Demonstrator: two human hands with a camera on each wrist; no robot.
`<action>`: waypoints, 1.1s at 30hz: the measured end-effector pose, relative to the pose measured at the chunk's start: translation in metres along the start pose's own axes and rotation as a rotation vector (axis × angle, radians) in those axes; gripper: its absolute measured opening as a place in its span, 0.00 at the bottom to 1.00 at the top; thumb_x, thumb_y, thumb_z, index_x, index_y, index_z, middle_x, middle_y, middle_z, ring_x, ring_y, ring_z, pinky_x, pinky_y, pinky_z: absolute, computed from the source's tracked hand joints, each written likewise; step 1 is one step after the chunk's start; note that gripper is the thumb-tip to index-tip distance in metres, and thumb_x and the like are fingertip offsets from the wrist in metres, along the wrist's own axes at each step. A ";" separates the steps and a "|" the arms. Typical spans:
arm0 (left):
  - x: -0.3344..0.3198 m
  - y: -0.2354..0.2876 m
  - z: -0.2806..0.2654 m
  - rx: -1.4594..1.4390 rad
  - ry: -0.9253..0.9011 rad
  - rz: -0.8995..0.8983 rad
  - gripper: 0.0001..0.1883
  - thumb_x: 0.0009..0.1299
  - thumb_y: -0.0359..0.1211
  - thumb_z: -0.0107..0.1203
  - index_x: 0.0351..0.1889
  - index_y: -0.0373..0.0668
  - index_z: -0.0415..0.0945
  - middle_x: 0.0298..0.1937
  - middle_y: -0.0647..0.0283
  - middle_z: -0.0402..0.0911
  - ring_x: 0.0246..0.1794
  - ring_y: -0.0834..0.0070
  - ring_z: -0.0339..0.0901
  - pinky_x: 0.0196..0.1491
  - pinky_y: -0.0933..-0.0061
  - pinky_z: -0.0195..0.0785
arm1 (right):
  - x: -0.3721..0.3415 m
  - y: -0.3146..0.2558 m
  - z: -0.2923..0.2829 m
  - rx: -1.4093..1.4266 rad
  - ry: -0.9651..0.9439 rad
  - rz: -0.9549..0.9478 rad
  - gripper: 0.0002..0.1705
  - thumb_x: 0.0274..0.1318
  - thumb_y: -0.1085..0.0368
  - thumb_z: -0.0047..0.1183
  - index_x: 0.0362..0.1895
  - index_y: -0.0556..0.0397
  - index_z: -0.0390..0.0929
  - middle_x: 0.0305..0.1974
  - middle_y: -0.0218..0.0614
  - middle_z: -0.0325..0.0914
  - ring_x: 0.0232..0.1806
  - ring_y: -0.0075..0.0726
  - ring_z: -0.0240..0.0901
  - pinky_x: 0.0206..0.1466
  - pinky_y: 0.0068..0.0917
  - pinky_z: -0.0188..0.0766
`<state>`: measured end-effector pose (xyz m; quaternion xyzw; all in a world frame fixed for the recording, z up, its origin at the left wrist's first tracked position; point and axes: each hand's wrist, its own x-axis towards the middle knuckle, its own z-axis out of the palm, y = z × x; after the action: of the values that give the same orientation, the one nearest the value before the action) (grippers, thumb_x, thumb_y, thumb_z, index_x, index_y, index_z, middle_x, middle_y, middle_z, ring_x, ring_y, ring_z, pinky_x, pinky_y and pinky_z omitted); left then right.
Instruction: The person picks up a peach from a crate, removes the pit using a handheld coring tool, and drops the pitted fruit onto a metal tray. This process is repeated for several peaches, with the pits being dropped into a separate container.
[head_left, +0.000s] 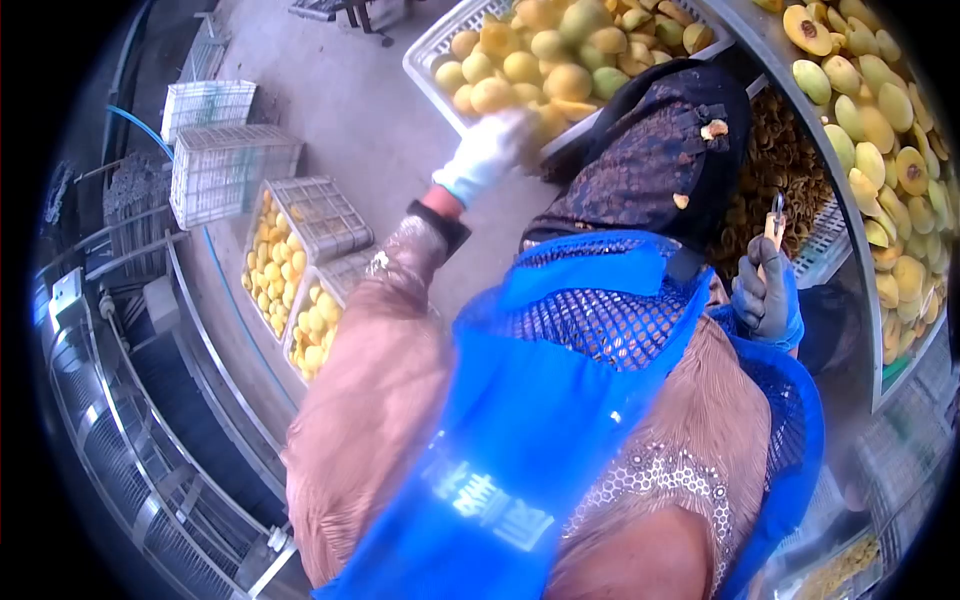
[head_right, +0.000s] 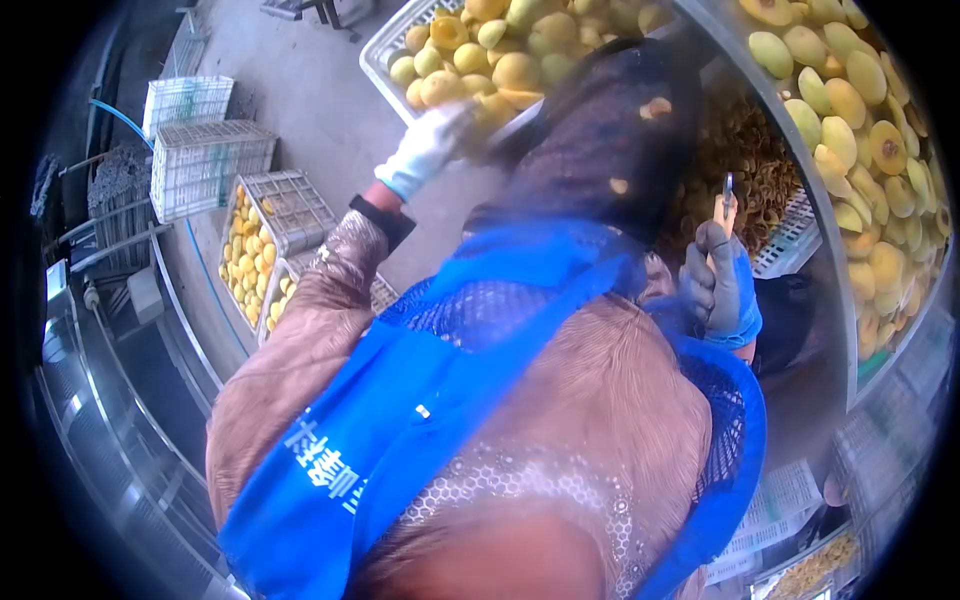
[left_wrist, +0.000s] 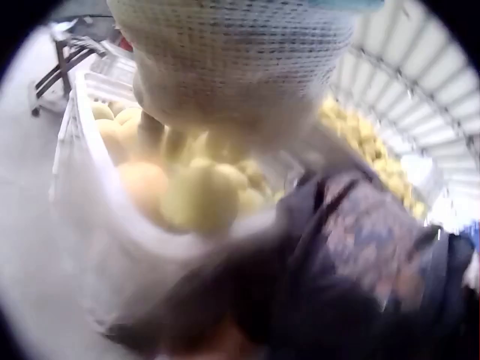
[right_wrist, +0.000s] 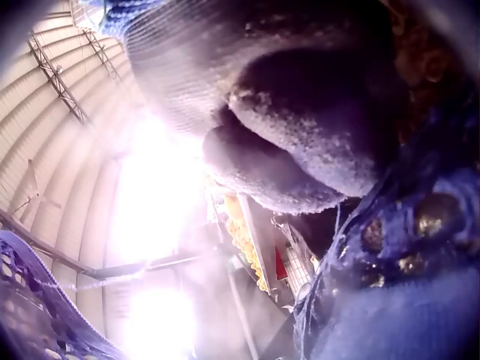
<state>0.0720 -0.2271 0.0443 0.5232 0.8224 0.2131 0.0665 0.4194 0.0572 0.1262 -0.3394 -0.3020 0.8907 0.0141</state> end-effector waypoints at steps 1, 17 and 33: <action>0.006 -0.006 -0.001 -0.056 0.132 -0.064 0.17 0.73 0.36 0.49 0.58 0.44 0.74 0.60 0.54 0.75 0.54 0.53 0.75 0.56 0.58 0.70 | -0.001 -0.001 0.002 -0.018 -0.009 0.017 0.15 0.71 0.50 0.45 0.38 0.45 0.65 0.14 0.18 0.49 0.08 0.12 0.38 0.08 0.15 0.34; 0.054 -0.005 0.044 0.306 -0.128 0.078 0.33 0.67 0.47 0.52 0.69 0.45 0.61 0.71 0.42 0.57 0.71 0.44 0.54 0.69 0.36 0.44 | 0.005 0.006 -0.003 0.025 0.120 0.082 0.15 0.71 0.50 0.45 0.38 0.46 0.65 0.14 0.18 0.48 0.09 0.13 0.38 0.08 0.16 0.32; 0.046 0.012 0.045 0.186 -0.291 -0.053 0.43 0.69 0.58 0.47 0.76 0.45 0.48 0.74 0.34 0.46 0.73 0.35 0.44 0.72 0.38 0.34 | 0.020 -0.005 -0.004 -0.018 0.036 0.061 0.14 0.69 0.50 0.48 0.34 0.41 0.63 0.16 0.20 0.54 0.11 0.15 0.45 0.10 0.17 0.40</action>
<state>0.0762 -0.1692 0.0136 0.5306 0.8338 0.0564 0.1416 0.4059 0.0685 0.1148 -0.3643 -0.2991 0.8819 -0.0105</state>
